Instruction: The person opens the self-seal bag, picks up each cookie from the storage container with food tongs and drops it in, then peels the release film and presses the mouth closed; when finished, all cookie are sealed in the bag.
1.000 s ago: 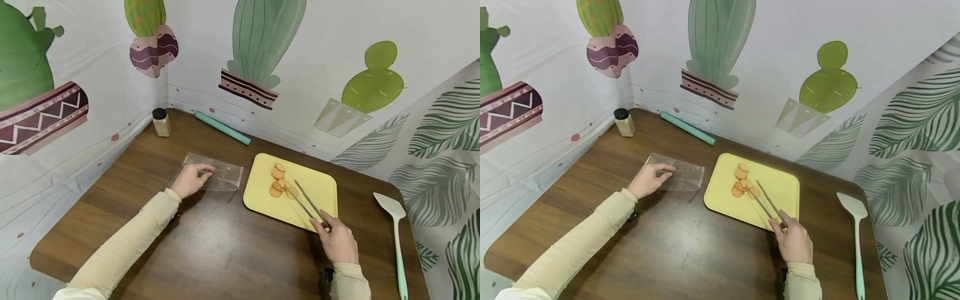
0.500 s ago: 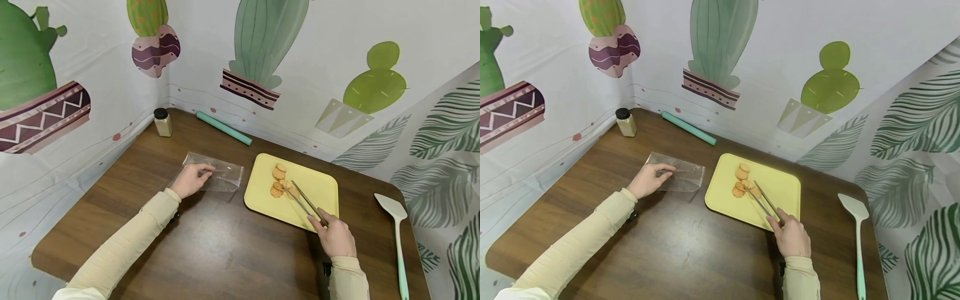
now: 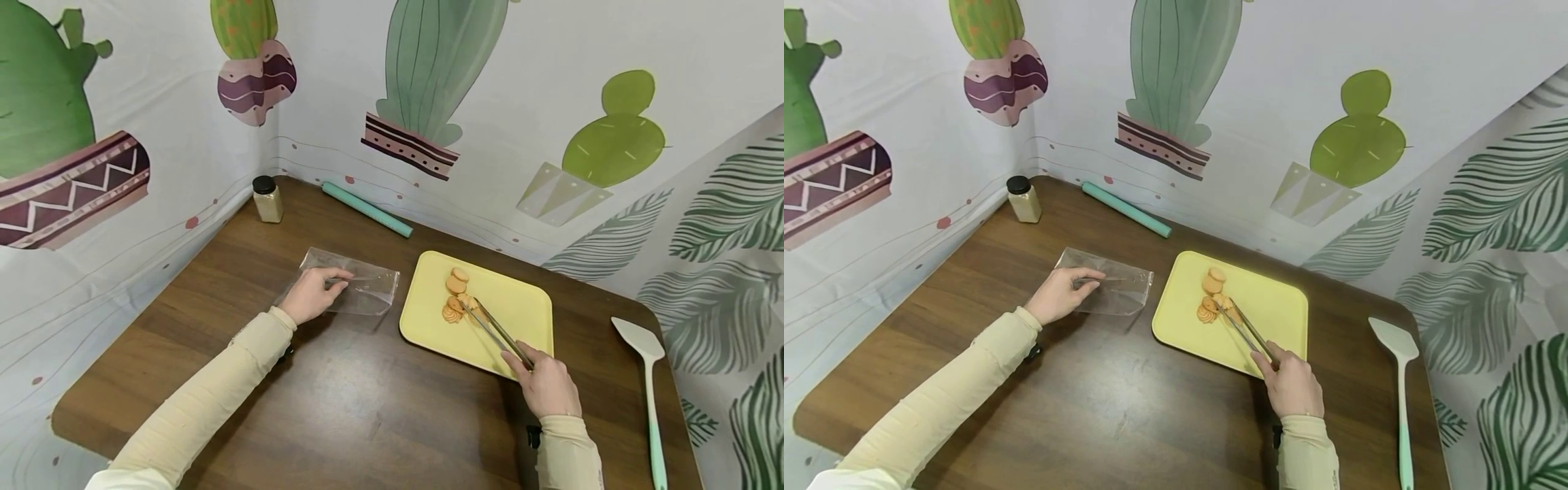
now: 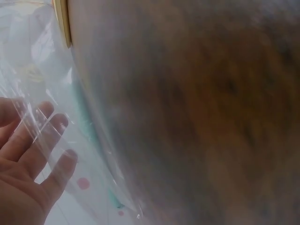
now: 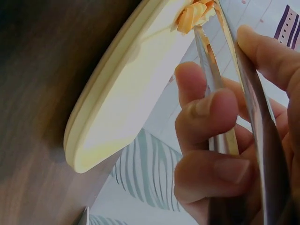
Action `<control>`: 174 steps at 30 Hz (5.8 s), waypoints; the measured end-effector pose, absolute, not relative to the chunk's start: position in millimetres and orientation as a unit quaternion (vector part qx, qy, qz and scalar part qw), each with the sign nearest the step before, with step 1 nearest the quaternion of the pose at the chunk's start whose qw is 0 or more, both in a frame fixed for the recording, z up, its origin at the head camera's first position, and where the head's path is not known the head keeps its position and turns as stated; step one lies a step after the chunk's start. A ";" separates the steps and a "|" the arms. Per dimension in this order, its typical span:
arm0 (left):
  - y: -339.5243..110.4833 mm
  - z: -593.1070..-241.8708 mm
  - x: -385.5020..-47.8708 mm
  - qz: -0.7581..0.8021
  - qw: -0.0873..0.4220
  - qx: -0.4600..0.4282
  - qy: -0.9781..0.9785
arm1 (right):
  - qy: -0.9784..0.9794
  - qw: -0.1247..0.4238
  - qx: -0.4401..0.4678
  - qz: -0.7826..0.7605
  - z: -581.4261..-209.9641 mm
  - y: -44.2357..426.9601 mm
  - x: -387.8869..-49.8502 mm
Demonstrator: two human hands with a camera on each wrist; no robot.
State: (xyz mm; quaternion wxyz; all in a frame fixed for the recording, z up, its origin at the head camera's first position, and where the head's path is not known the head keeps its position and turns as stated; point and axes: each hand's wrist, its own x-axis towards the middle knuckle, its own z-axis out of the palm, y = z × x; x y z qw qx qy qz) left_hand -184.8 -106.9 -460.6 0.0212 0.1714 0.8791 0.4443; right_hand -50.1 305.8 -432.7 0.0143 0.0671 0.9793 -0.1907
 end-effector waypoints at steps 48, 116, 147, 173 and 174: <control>-103.7 -461.3 -183.4 0.444 0.037 0.174 0.878 | 0.979 0.060 0.083 -0.178 -423.4 313.7 -42.6; -94.3 -461.8 -174.0 0.438 0.002 0.219 0.872 | 0.968 -0.068 -0.166 -0.177 -444.2 173.1 -102.8; -93.6 -460.9 -172.9 0.446 0.015 0.219 0.868 | 0.967 -0.060 -0.181 -0.169 -448.4 156.0 -114.6; -94.8 -460.4 -173.7 0.444 0.018 0.224 0.868 | 0.968 -0.038 -0.179 -0.173 -448.5 155.8 -113.2; -95.0 -460.4 -173.8 0.443 0.017 0.227 0.867 | 0.968 -0.037 -0.179 -0.174 -448.1 155.9 -113.0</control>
